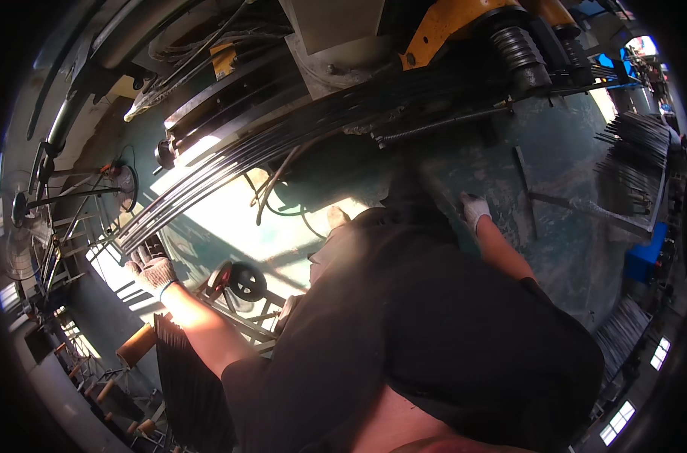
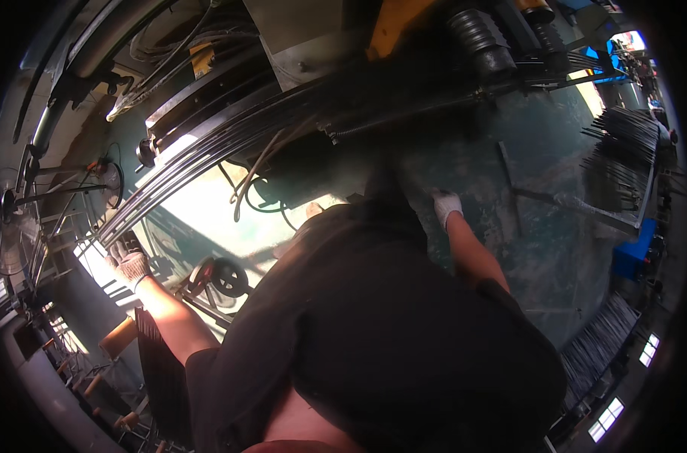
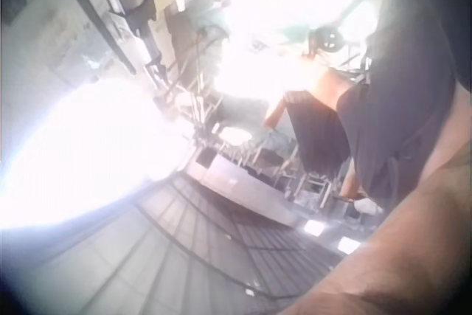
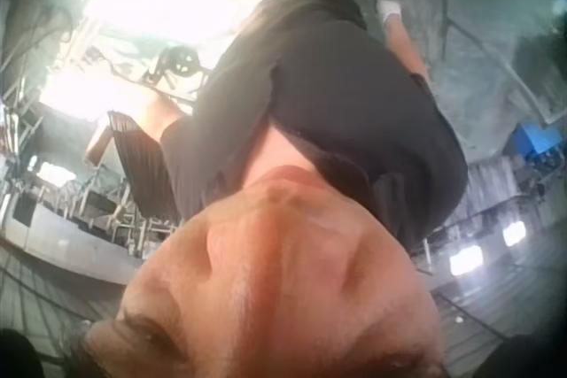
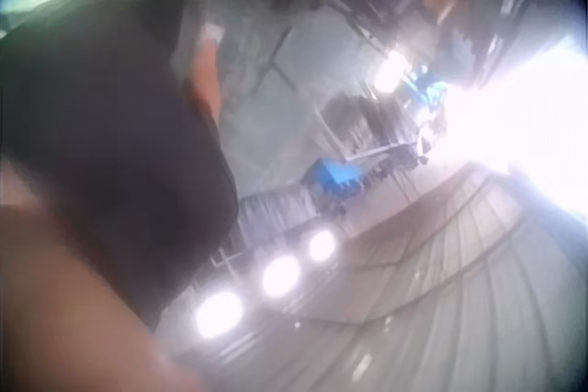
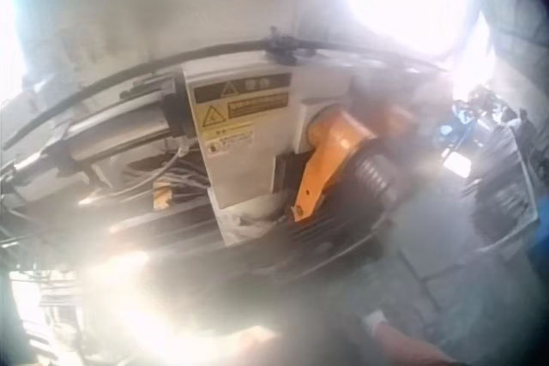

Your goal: The person picks up straight metal rods, feeds them into a bending machine, and removes the bent rods. They then place the bent rods onto a metal rack and use a measuring tool to check the dimensions of the bent rods.

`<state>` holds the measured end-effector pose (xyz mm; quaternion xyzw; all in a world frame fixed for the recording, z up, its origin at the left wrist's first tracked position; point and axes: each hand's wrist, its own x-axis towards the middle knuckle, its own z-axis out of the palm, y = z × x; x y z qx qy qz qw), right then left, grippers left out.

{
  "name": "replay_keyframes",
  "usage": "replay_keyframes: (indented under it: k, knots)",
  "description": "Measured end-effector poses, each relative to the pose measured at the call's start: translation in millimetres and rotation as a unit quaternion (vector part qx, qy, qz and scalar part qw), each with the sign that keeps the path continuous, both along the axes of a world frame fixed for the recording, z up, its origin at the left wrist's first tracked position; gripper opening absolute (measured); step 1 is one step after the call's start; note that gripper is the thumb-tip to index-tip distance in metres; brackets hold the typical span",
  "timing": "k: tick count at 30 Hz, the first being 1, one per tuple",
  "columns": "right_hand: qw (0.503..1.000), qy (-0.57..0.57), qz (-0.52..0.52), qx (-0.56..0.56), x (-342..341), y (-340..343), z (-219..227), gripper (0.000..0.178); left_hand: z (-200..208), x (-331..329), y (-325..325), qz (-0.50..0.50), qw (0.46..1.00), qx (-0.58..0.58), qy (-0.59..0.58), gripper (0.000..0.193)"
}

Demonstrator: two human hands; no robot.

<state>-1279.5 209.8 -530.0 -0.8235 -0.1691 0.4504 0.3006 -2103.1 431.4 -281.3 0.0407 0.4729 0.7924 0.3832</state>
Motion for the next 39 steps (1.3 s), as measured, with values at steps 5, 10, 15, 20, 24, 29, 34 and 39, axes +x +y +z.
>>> replay_keyframes:
  k: [5, 10, 15, 20, 24, 29, 34, 39]
  knots:
    - [0.973, -0.043, 0.194, -0.115, 27.4, 93.9, 39.9, 0.043, -93.3, 63.2, -35.0, -0.006, 0.992, -0.037, -0.117, 0.065]
    - [0.969, -0.005, 0.213, -0.122, 120.8, 150.7, -8.9, 0.035, -160.1, 259.0, -32.1, -0.009, 0.94, -0.184, -0.288, 0.053]
    - [0.969, -0.051, 0.232, -0.066, 191.4, 208.6, -6.8, 0.036, -174.0, 395.6, -10.5, -0.389, 0.905, -0.173, 0.02, 0.031]
    - [0.955, -0.098, 0.281, 0.001, 209.3, 190.2, -37.6, 0.037, -168.2, 411.1, 12.3, -0.365, 0.92, -0.128, -0.069, 0.02]
    - [0.955, -0.129, 0.267, 0.02, 193.1, 117.7, -49.6, 0.037, -182.1, 383.9, 13.1, -0.499, 0.811, -0.146, 0.269, 0.013]
    - [0.977, -0.064, 0.128, -0.157, 114.3, 10.7, 15.8, 0.039, -168.5, 408.2, 15.1, -0.51, 0.523, -0.157, 0.665, 0.022]
    - [0.955, -0.099, 0.123, -0.252, 83.3, -82.5, -5.8, 0.053, -184.5, 424.0, -31.6, -0.525, 0.134, -0.038, 0.839, 0.014]
    - [0.962, -0.102, 0.112, -0.229, 73.7, -115.8, -13.8, 0.052, -187.6, 431.7, -62.9, -0.511, 0.059, -0.054, 0.856, 0.014]
